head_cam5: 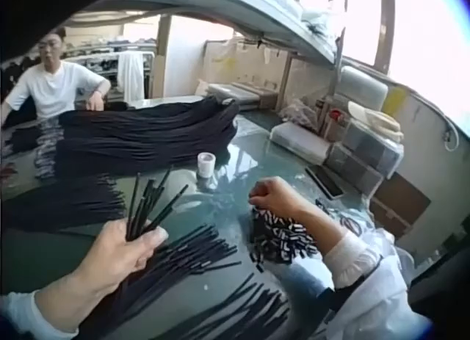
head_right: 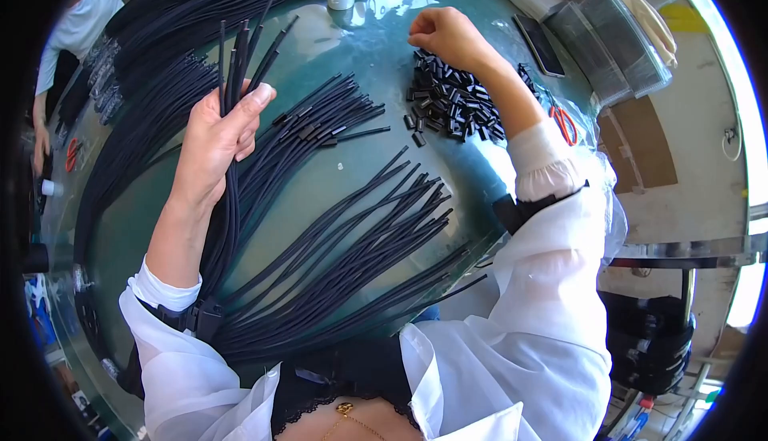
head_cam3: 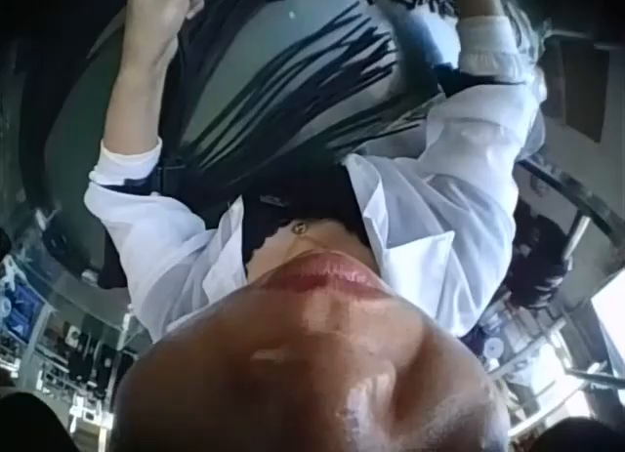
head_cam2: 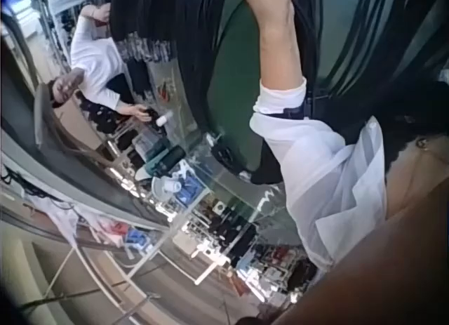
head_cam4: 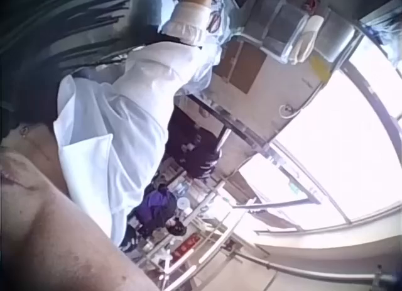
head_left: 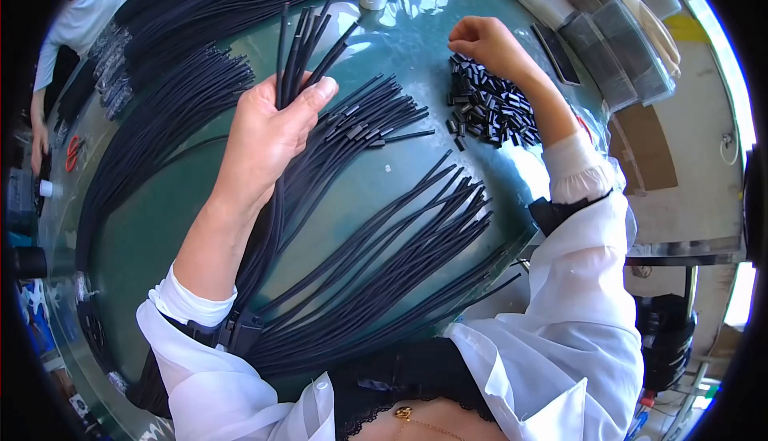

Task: Assembling and bundling black cables by attaching plastic clips and wrapping bundles with tape.

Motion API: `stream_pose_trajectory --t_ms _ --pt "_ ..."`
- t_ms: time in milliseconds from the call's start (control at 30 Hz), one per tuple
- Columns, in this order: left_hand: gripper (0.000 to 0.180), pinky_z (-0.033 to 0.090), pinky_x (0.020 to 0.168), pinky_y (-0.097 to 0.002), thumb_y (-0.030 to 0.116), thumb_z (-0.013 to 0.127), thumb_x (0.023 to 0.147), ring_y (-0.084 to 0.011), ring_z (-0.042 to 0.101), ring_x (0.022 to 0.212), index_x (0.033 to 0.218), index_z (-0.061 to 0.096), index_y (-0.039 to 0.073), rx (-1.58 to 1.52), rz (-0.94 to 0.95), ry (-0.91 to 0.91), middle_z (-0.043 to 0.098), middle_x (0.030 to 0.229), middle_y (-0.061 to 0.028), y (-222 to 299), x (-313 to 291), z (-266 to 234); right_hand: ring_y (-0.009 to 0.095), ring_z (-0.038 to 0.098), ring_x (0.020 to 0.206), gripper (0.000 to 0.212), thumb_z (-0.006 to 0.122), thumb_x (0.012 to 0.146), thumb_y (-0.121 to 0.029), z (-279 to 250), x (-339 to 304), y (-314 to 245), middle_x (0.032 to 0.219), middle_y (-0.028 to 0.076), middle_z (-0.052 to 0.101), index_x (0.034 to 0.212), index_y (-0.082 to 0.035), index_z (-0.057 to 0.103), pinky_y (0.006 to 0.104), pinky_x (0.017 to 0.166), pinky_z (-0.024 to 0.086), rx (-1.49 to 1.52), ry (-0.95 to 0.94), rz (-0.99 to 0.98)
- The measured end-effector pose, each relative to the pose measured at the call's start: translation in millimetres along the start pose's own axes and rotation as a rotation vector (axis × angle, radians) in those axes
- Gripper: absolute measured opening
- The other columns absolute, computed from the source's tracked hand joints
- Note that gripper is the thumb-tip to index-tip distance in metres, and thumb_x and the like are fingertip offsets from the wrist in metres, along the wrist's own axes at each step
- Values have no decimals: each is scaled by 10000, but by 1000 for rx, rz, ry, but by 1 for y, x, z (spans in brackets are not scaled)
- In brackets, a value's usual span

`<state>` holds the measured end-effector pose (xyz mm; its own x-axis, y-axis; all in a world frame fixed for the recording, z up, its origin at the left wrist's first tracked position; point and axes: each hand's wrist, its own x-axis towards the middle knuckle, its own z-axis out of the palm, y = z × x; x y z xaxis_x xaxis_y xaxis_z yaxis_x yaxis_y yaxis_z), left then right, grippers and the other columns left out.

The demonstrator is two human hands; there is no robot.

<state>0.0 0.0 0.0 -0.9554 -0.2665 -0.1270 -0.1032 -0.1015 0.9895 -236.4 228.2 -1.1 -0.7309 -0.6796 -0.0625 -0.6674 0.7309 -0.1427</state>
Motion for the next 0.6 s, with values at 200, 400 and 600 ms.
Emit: stream_pose_trajectory --t_ms 200,400,600 --pt "178 252 427 -161 222 641 866 14 338 486 896 577 59 -115 112 -30 448 600 69 3 -5 7 129 636 773 205 558 919 -178 -5 -31 -59 923 70 637 1059 -31 586 261 755 531 1397 12 -122" --pt "150 254 435 -160 199 657 854 11 338 495 845 594 63 -109 102 46 442 609 81 3 -7 5 112 624 738 214 544 926 -156 -3 -44 -79 922 71 634 1091 -25 582 247 744 525 1475 -43 -235" --pt "137 280 459 -167 181 662 846 10 360 515 839 607 55 -65 113 6 484 649 80 3 -7 4 109 626 717 199 551 920 -143 -3 -52 -92 896 68 642 1073 -24 596 248 719 527 1210 35 -326"
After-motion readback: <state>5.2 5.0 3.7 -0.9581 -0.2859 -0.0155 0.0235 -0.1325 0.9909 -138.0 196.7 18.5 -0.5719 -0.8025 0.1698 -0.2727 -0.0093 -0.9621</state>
